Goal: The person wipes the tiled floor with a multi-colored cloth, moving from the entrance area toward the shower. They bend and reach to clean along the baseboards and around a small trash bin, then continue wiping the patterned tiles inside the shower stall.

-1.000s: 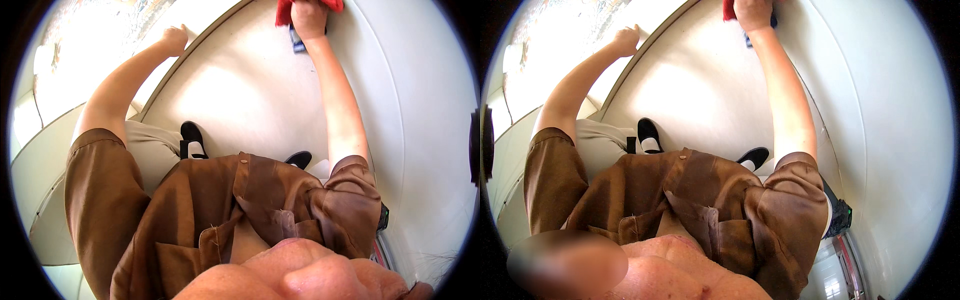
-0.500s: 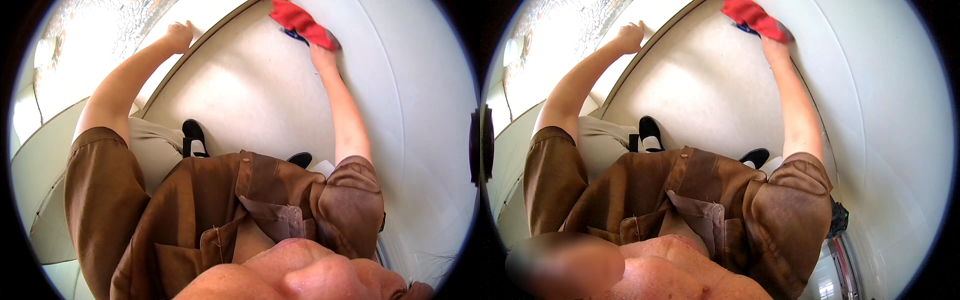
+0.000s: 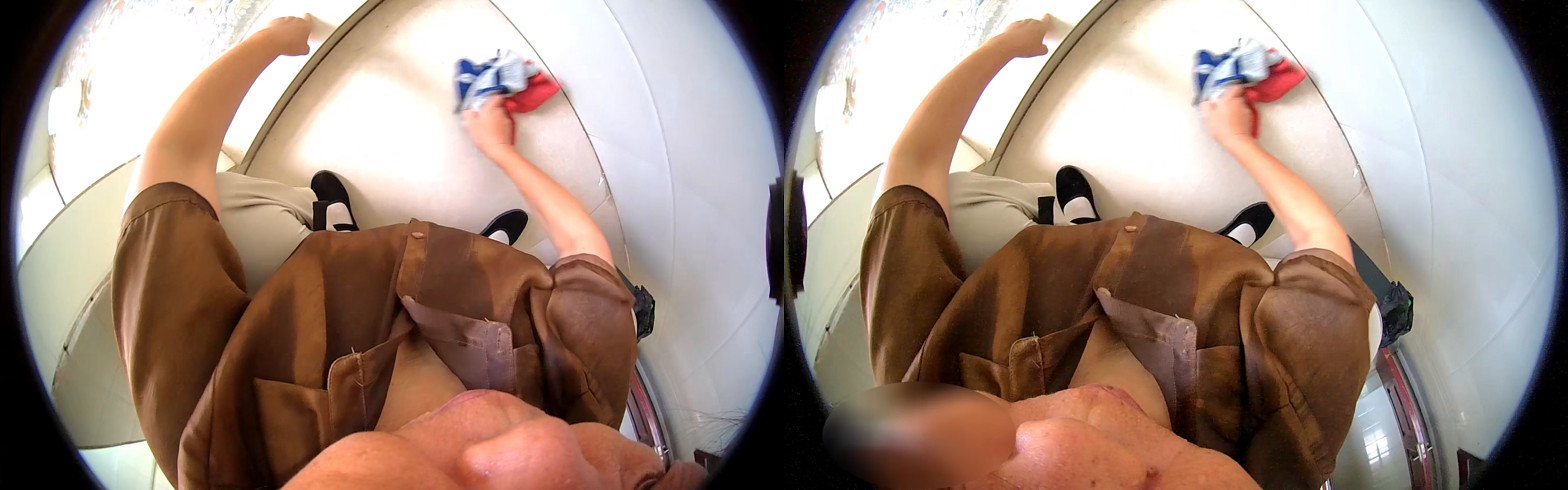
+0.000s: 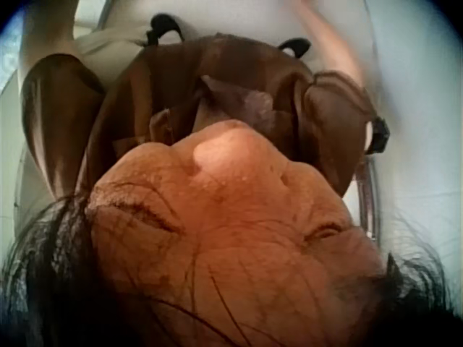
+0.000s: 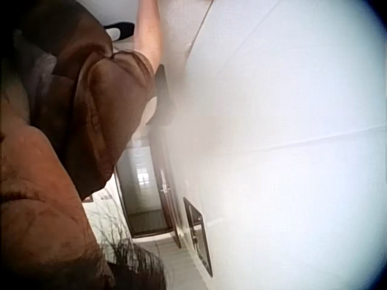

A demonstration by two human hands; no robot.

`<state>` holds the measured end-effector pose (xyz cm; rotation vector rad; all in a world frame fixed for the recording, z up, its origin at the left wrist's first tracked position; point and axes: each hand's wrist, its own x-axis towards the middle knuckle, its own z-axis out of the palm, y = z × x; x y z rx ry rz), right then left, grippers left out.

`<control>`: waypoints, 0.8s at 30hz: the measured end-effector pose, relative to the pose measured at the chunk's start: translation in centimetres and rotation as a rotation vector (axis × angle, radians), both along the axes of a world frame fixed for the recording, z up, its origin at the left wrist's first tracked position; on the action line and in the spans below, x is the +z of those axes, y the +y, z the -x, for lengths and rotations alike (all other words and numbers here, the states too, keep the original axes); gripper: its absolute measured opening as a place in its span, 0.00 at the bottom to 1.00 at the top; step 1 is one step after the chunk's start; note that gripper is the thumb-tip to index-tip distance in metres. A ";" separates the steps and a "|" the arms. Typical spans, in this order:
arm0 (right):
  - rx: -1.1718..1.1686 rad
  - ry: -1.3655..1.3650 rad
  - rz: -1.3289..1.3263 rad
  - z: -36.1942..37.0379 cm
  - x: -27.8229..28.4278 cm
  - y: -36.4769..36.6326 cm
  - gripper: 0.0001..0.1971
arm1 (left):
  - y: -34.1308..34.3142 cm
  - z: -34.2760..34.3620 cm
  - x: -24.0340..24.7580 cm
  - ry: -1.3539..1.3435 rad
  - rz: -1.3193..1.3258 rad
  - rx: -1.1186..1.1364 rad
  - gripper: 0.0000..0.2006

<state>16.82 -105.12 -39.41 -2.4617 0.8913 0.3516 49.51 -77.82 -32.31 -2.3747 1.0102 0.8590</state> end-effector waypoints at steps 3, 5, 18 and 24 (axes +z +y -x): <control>0.225 -0.009 -0.395 -2.9 -0.4 6.8 0.33 | 1.3 0.0 0.4 0.010 0.069 0.025 0.36; 0.279 -0.148 -0.516 -6.5 0.1 8.3 0.30 | 1.8 -0.2 0.2 0.034 0.132 0.062 0.35; 0.694 -0.182 0.197 -6.8 1.1 7.1 0.25 | 1.9 -0.8 2.5 0.127 -0.012 0.090 0.28; 0.181 0.081 -1.320 -10.7 7.9 8.4 0.28 | 1.4 -1.5 2.1 0.146 -0.060 0.074 0.26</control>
